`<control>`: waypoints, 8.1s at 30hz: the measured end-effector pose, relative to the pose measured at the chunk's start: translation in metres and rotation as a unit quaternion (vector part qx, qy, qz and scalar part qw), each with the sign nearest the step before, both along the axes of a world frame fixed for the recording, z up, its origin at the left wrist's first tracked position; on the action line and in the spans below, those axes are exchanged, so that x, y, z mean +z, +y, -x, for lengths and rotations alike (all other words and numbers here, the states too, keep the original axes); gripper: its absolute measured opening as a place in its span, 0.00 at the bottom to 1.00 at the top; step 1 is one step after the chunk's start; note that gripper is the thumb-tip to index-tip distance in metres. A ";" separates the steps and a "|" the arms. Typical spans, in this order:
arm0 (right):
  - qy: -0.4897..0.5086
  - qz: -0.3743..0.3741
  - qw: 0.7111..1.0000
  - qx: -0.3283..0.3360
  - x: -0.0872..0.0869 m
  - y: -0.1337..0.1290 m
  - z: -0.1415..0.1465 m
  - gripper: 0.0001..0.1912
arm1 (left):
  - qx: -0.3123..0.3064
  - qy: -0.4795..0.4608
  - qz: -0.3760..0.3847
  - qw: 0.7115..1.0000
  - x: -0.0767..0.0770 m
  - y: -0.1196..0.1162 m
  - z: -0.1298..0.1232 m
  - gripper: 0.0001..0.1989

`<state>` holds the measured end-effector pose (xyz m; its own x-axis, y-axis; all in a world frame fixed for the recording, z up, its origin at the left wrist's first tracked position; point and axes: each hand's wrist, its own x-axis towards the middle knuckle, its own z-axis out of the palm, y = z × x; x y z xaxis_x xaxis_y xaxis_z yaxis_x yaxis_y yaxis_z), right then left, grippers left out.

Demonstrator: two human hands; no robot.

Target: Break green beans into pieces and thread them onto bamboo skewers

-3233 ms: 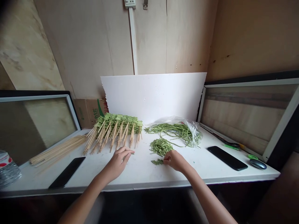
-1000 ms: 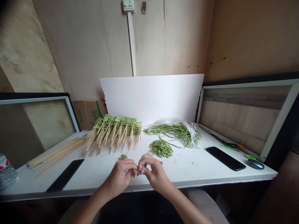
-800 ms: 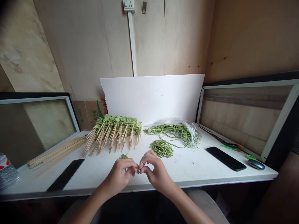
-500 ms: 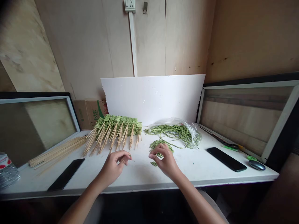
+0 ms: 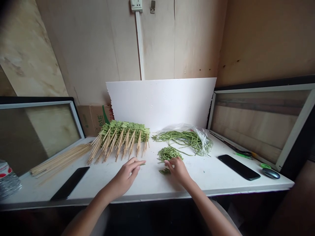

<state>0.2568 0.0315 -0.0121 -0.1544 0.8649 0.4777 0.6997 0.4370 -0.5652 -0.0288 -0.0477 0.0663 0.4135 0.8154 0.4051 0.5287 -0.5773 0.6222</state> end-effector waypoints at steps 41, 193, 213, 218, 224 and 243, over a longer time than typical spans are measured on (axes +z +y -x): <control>0.146 0.035 0.950 0.274 0.045 -0.062 0.061 0.08 | -0.086 0.013 -0.089 0.992 -0.033 0.016 -0.015 0.16; 0.051 -0.138 0.980 0.136 0.038 -0.064 0.069 0.06 | 0.036 -0.045 -0.149 0.987 -0.044 0.025 -0.018 0.07; 0.063 -0.071 0.995 0.020 0.028 -0.018 0.018 0.17 | 0.022 -0.163 -0.027 0.986 -0.048 0.043 -0.002 0.10; -0.020 -0.061 0.998 -0.008 -0.014 0.002 0.007 0.19 | 0.018 -0.123 -0.028 0.992 -0.052 0.042 -0.005 0.08; -0.011 -0.074 0.997 0.002 -0.018 0.003 0.007 0.23 | 0.005 -0.098 -0.011 0.995 -0.056 0.044 -0.003 0.11; 0.102 -0.055 0.981 0.157 0.040 -0.051 0.053 0.12 | 0.023 -0.076 -0.081 0.994 -0.041 0.026 -0.014 0.09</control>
<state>0.2040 -0.0200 0.0274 -0.2963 0.7315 0.6140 0.3975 0.6791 -0.6172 -0.0143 -0.0212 0.0250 0.3022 0.7504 0.5879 0.4634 -0.6546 0.5973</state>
